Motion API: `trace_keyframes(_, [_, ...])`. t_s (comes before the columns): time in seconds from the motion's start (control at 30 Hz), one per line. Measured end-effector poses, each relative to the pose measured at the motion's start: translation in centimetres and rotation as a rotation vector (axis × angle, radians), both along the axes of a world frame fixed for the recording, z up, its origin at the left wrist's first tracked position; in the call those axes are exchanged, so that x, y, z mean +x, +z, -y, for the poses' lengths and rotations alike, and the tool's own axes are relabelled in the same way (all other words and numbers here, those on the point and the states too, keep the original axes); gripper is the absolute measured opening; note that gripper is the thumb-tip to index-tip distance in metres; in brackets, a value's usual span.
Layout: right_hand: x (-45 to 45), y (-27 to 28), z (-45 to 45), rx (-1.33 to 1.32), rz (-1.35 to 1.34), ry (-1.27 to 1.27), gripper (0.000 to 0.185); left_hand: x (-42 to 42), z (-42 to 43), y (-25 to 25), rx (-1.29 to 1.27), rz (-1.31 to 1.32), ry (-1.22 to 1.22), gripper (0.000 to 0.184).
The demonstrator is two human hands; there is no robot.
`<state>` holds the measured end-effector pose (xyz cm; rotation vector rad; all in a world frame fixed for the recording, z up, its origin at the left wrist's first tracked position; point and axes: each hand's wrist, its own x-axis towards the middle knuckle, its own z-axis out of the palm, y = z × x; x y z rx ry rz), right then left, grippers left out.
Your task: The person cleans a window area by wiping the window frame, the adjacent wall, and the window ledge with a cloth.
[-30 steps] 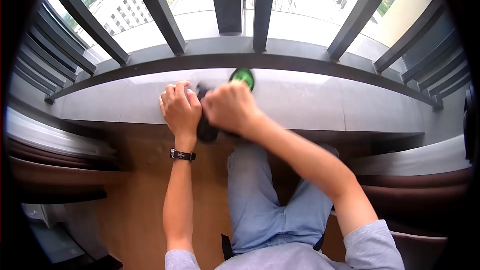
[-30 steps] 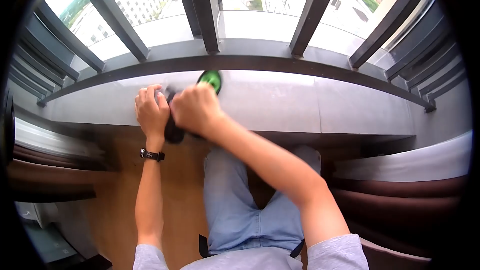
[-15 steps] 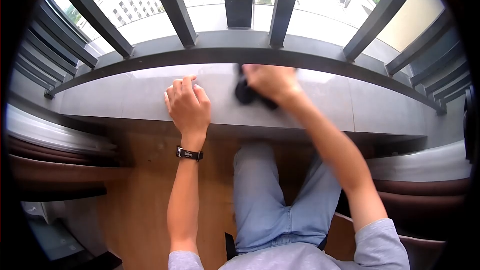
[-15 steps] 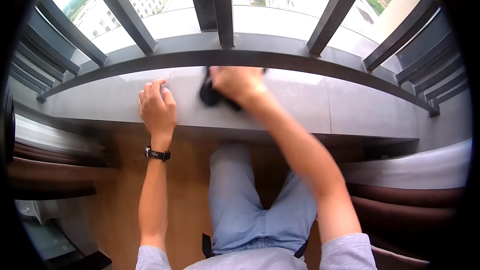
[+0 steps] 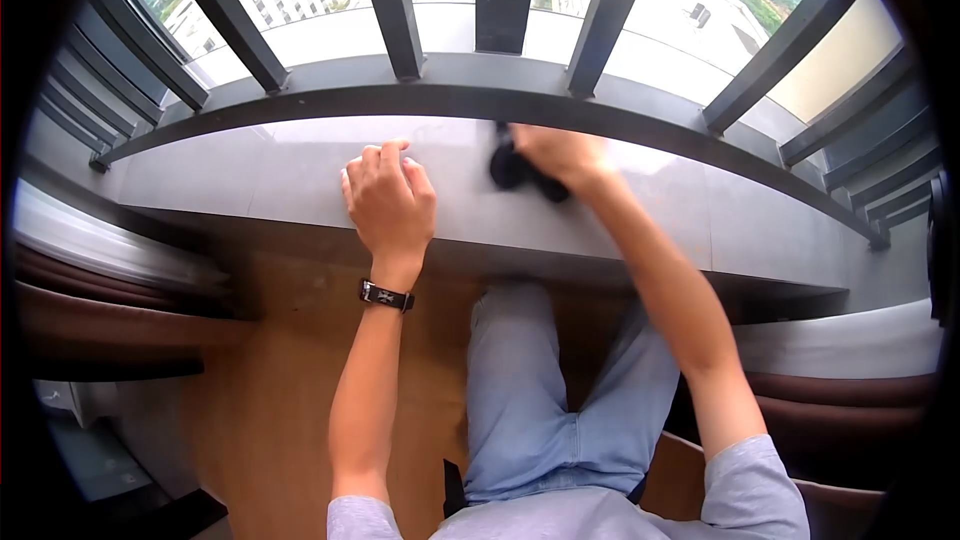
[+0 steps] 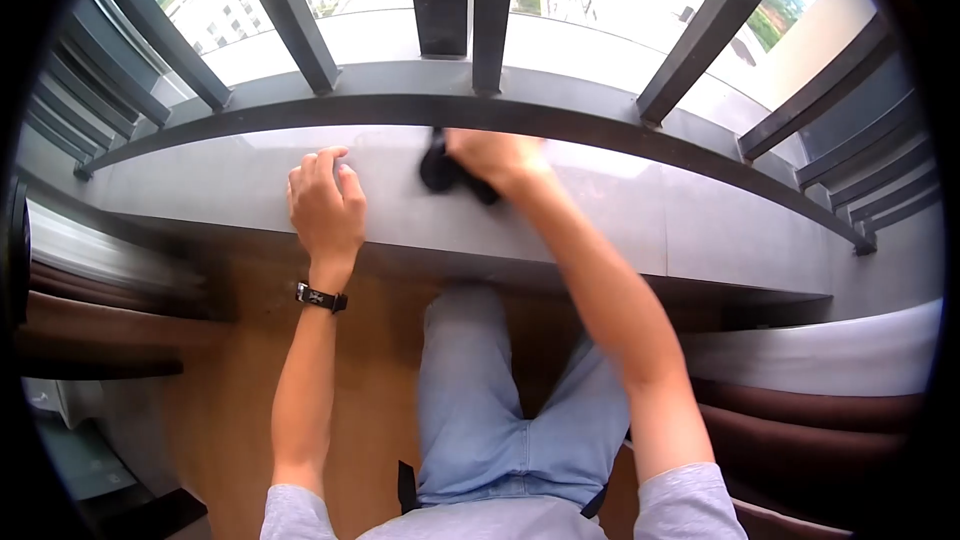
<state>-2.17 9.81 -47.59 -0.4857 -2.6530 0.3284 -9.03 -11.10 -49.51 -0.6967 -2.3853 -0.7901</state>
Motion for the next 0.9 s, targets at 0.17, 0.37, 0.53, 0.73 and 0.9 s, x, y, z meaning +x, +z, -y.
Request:
trace_keyframes(0.17, [3.3, 0.7, 7.5, 0.063, -0.088, 0.342, 0.029, -0.3, 0.5, 0.0, -0.03, -0.012, -0.046, 0.023])
trace_keyframes(0.37, [3.3, 0.0, -2.5, 0.047, -0.127, 0.11, 0.028, -0.1, 0.2, -0.1, -0.002, 0.059, -0.061, 0.022])
trace_keyframes(0.53, [-0.4, 0.3, -0.7, 0.017, 0.023, 0.085, 0.027, -0.1, 0.3, 0.2, -0.022, 0.046, -0.037, 0.022])
trace_keyframes(0.73, [4.5, 0.8, 2.6, 0.046, -0.041, 0.272, 0.029, -1.2, 1.1, 0.6, -0.061, 0.057, -0.21, 0.025])
trace_keyframes(0.9, [-1.7, -1.0, -2.8, -0.05, -0.109, 0.255, 0.028, -1.3, 0.7, 0.6, -0.014, 0.05, -0.152, 0.026])
